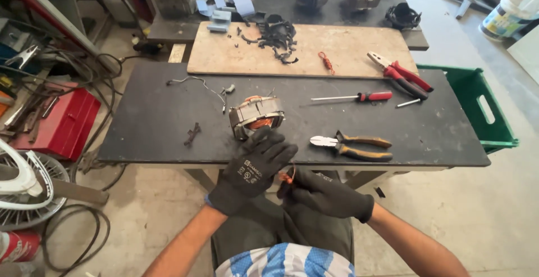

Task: Repairing a motor stator by manipulating copper wires and using hand tools

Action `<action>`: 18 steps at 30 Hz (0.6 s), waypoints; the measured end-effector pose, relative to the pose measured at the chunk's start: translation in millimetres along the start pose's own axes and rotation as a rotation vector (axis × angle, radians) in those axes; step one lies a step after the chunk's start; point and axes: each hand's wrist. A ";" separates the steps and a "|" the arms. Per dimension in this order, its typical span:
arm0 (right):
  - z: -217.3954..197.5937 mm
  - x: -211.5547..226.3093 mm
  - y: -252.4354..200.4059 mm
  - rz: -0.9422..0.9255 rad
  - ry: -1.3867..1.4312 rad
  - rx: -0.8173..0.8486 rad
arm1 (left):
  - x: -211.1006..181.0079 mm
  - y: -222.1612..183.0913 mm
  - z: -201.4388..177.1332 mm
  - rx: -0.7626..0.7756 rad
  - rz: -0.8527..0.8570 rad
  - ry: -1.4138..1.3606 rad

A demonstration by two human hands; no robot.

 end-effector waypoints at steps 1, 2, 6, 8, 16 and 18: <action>5.5 1.3 -2.1 0.156 -0.043 -0.014 | -1.7 -1.9 -5.3 0.002 0.074 0.049; 8.7 3.1 -2.7 0.308 -0.092 -0.028 | -1.8 -1.2 -10.7 -0.002 0.149 0.103; 8.8 -3.7 2.7 0.379 -0.158 0.022 | -11.4 -11.5 3.4 -0.120 0.067 0.197; 10.3 -17.0 2.4 0.289 0.114 -0.329 | -14.2 -15.4 29.2 -0.265 -0.014 0.163; 16.0 -40.4 22.9 0.093 -0.232 -0.593 | 15.5 -8.0 41.1 -0.187 -0.146 0.187; 18.0 -14.3 26.8 0.104 -0.395 -0.629 | 15.1 -6.1 45.6 -0.157 -0.180 0.174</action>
Point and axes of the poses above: each hand's wrist, its own y-axis towards the middle knuckle, its own z-axis out of the palm, x = y × z, and after that the axes turned 4 degrees about -z, right-handed
